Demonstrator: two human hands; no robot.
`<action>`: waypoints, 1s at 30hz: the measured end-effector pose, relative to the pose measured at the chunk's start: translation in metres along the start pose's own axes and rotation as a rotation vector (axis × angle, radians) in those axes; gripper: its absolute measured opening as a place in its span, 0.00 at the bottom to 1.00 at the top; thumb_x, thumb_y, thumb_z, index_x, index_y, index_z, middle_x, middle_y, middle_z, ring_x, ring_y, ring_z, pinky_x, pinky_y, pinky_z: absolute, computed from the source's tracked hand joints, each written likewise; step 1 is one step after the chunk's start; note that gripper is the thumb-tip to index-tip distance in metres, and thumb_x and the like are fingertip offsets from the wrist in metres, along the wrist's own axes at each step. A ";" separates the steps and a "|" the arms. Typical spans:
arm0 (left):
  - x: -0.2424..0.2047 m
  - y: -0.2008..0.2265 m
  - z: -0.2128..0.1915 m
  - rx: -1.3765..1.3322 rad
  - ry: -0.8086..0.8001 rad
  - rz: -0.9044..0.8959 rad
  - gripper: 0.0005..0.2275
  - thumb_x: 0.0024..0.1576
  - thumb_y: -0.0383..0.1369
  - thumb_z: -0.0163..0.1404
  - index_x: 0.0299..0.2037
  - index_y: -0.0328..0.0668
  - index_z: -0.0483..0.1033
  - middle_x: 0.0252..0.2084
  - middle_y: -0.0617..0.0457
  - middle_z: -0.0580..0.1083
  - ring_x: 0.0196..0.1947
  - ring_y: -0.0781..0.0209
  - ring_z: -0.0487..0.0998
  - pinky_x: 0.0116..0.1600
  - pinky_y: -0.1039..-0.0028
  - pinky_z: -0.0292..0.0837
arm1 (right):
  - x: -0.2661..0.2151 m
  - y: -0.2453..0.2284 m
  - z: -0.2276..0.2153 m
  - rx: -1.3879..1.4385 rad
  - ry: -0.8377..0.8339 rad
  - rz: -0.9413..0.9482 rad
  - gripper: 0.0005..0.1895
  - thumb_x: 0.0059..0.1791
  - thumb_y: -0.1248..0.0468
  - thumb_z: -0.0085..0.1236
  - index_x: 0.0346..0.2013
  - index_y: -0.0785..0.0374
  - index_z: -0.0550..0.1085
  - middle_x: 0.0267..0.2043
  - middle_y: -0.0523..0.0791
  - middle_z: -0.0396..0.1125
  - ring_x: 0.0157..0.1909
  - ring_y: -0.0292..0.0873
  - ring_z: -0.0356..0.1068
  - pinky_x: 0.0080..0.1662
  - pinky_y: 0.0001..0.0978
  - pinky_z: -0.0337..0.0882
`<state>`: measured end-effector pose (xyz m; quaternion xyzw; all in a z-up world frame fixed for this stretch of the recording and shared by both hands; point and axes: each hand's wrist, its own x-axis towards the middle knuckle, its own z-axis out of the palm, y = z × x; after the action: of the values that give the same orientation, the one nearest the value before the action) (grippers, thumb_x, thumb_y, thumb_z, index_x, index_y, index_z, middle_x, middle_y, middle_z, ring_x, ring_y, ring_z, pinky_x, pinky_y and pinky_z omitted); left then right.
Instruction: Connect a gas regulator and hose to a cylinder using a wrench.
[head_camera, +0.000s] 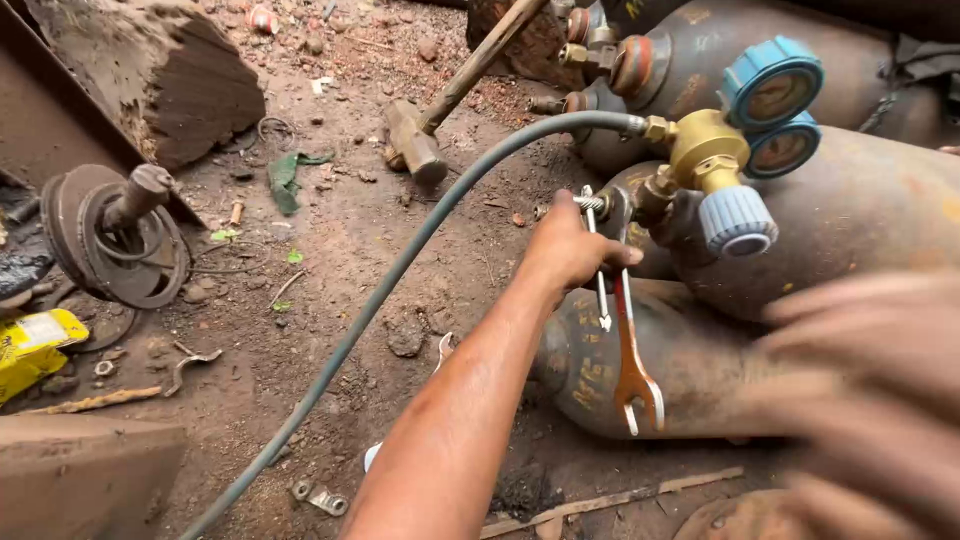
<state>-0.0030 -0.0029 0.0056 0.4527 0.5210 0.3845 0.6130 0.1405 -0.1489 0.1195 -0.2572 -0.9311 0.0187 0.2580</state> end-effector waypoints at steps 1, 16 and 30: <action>-0.001 0.004 -0.001 -0.020 -0.023 -0.018 0.37 0.36 0.29 0.69 0.55 0.23 0.62 0.41 0.35 0.79 0.36 0.48 0.86 0.39 0.62 0.84 | -0.004 0.001 0.001 -0.040 0.050 0.034 0.21 0.46 0.54 0.62 0.47 0.61 0.69 0.55 0.48 0.63 0.64 0.48 0.61 0.68 0.44 0.59; 0.017 -0.015 -0.006 -0.226 -0.222 0.004 0.23 0.49 0.38 0.62 0.46 0.24 0.72 0.34 0.36 0.80 0.26 0.50 0.85 0.28 0.62 0.82 | -0.044 0.018 0.079 0.066 0.061 1.107 0.40 0.48 0.56 0.57 0.71 0.66 0.55 0.64 0.57 0.65 0.53 0.51 0.74 0.53 0.43 0.72; 0.006 0.001 -0.017 -0.106 -0.151 -0.052 0.11 0.62 0.32 0.48 0.46 0.28 0.74 0.29 0.44 0.79 0.21 0.54 0.82 0.22 0.66 0.80 | -0.209 -0.011 0.121 1.251 -0.220 1.525 0.19 0.49 0.65 0.56 0.54 0.65 0.70 0.26 0.47 0.62 0.31 0.46 0.66 0.37 0.40 0.69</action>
<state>-0.0189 0.0060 0.0034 0.4335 0.4639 0.3602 0.6835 0.2295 -0.2490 -0.0821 -0.6018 -0.3578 0.6914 0.1782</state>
